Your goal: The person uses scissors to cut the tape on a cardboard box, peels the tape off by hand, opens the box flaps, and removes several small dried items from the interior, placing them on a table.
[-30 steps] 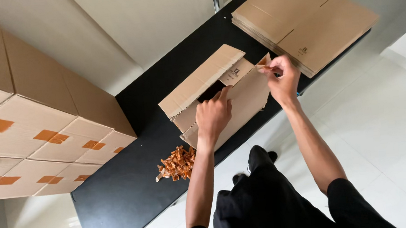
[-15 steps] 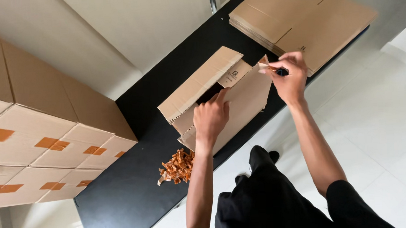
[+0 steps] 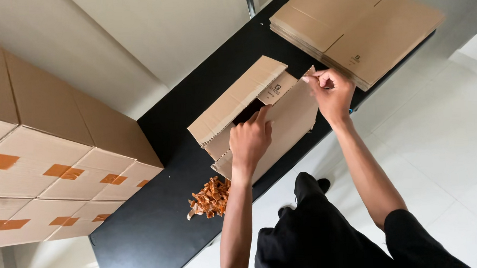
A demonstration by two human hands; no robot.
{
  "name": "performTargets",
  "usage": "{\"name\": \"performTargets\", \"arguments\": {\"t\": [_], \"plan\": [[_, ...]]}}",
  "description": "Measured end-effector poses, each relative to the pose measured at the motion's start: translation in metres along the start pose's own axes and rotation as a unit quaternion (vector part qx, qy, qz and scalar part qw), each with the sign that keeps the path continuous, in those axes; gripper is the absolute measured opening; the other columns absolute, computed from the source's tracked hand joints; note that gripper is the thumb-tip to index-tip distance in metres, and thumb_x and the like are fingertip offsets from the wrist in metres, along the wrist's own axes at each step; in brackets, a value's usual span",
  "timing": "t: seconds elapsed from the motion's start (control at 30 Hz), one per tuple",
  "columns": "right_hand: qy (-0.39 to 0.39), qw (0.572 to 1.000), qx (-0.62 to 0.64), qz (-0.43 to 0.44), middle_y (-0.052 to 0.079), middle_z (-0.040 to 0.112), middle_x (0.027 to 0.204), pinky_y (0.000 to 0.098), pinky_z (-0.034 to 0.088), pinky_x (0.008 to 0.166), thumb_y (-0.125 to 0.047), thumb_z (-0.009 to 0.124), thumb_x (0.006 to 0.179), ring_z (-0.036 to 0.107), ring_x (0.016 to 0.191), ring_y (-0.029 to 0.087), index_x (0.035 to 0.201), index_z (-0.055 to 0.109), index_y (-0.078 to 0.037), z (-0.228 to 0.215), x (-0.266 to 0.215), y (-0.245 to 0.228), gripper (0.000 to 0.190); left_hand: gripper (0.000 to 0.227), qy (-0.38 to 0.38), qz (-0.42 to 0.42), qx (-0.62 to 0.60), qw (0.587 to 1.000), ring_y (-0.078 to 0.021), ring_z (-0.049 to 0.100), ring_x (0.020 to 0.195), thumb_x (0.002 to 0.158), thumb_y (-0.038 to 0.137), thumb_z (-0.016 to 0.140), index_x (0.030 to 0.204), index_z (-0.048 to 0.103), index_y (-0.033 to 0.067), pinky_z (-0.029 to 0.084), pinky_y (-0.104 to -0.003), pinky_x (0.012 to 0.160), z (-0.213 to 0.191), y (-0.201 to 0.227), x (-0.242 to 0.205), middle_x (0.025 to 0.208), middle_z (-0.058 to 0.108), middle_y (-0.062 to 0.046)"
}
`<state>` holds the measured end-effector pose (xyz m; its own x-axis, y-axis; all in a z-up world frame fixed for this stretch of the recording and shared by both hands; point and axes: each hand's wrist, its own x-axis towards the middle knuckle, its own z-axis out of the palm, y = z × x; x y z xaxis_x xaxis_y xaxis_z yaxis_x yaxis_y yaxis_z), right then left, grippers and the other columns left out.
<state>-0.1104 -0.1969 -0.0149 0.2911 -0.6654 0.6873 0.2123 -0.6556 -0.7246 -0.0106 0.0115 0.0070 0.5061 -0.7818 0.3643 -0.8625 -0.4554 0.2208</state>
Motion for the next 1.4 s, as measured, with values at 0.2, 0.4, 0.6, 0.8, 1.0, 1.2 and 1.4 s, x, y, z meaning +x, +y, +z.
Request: {"name": "performTargets", "arguments": {"t": [0.2, 0.4, 0.6, 0.8, 1.0, 1.2, 1.4], "plan": [[-0.040, 0.999, 0.015, -0.017, 0.025, 0.068, 0.094, 0.0407, 0.065, 0.069, 0.009, 0.087, 0.088, 0.073, 0.080, 0.034, 0.088, 0.063, 0.009, -0.005, -0.009, 0.005, 0.024, 0.041, -0.025, 0.002, -0.004, 1.000, -0.0406, 0.074, 0.068, 0.087, 0.027, 0.069, 0.127, 0.063, 0.0284, 0.060, -0.054, 0.064, 0.003, -0.004, 0.002, 0.094, 0.075, 0.000], [-0.088, 0.990, -0.064, -0.086, 0.020, 0.064, 0.101, 0.0368, 0.065, 0.070, 0.023, 0.064, 0.087, 0.072, 0.081, 0.030, 0.122, 0.072, 0.006, -0.006, -0.003, -0.008, 0.040, 0.045, -0.024, 0.000, 0.000, 1.000, -0.0413, 0.074, 0.071, 0.086, 0.029, 0.070, 0.130, 0.063, 0.0282, 0.060, -0.055, 0.065, 0.003, -0.012, 0.004, 0.100, 0.076, 0.000], [-0.071, 0.982, -0.109, -0.138, 0.010, 0.072, 0.091, 0.0346, 0.057, 0.065, 0.002, 0.086, 0.086, 0.067, 0.068, 0.021, 0.102, 0.075, -0.002, -0.002, 0.005, -0.024, 0.020, 0.036, -0.060, -0.010, -0.015, 0.998, -0.0365, 0.076, 0.071, 0.090, 0.026, 0.070, 0.125, 0.067, 0.0296, 0.061, -0.049, 0.073, -0.006, -0.033, 0.006, 0.095, 0.078, -0.006], [-0.086, 0.981, -0.081, -0.152, 0.013, 0.068, 0.090, 0.0366, 0.059, 0.073, -0.001, 0.077, 0.096, 0.071, 0.077, 0.030, 0.107, 0.071, 0.002, 0.011, -0.006, -0.034, 0.013, 0.051, -0.146, -0.091, 0.022, 0.985, -0.0451, 0.073, 0.080, 0.085, 0.024, 0.071, 0.135, 0.062, 0.0287, 0.058, -0.055, 0.073, -0.009, -0.039, 0.015, 0.084, 0.073, -0.017], [-0.117, 0.975, -0.132, -0.133, 0.008, 0.061, 0.092, 0.0381, 0.060, 0.076, -0.004, 0.066, 0.104, 0.071, 0.083, 0.028, 0.110, 0.062, -0.002, 0.014, -0.018, -0.025, 0.008, 0.039, -0.057, 0.014, -0.096, 0.994, -0.0361, 0.075, 0.090, 0.089, 0.017, 0.075, 0.126, 0.064, 0.0084, 0.060, -0.049, 0.079, 0.015, 0.007, 0.036, 0.102, 0.075, -0.020], [-0.084, 0.982, -0.113, -0.126, 0.013, 0.057, 0.088, 0.0378, 0.059, 0.062, -0.003, 0.060, 0.106, 0.068, 0.077, 0.035, 0.105, 0.057, 0.000, 0.005, -0.016, -0.003, 0.004, 0.035, 0.072, 0.061, -0.026, 0.995, -0.0261, 0.075, 0.083, 0.085, 0.015, 0.079, 0.119, 0.071, 0.0194, 0.059, -0.039, 0.069, 0.034, 0.027, 0.048, 0.089, 0.072, -0.005], [-0.045, 0.994, 0.038, 0.093, 0.026, 0.065, 0.090, 0.0445, 0.064, 0.069, -0.017, 0.048, 0.113, 0.073, 0.081, 0.036, 0.107, 0.052, 0.002, 0.010, -0.026, 0.047, 0.020, 0.029, 0.079, 0.057, -0.025, 0.995, -0.0196, 0.072, 0.079, 0.091, 0.025, 0.073, 0.120, 0.070, 0.0286, 0.055, -0.036, 0.067, 0.044, 0.019, 0.049, 0.085, 0.068, 0.001]]}}
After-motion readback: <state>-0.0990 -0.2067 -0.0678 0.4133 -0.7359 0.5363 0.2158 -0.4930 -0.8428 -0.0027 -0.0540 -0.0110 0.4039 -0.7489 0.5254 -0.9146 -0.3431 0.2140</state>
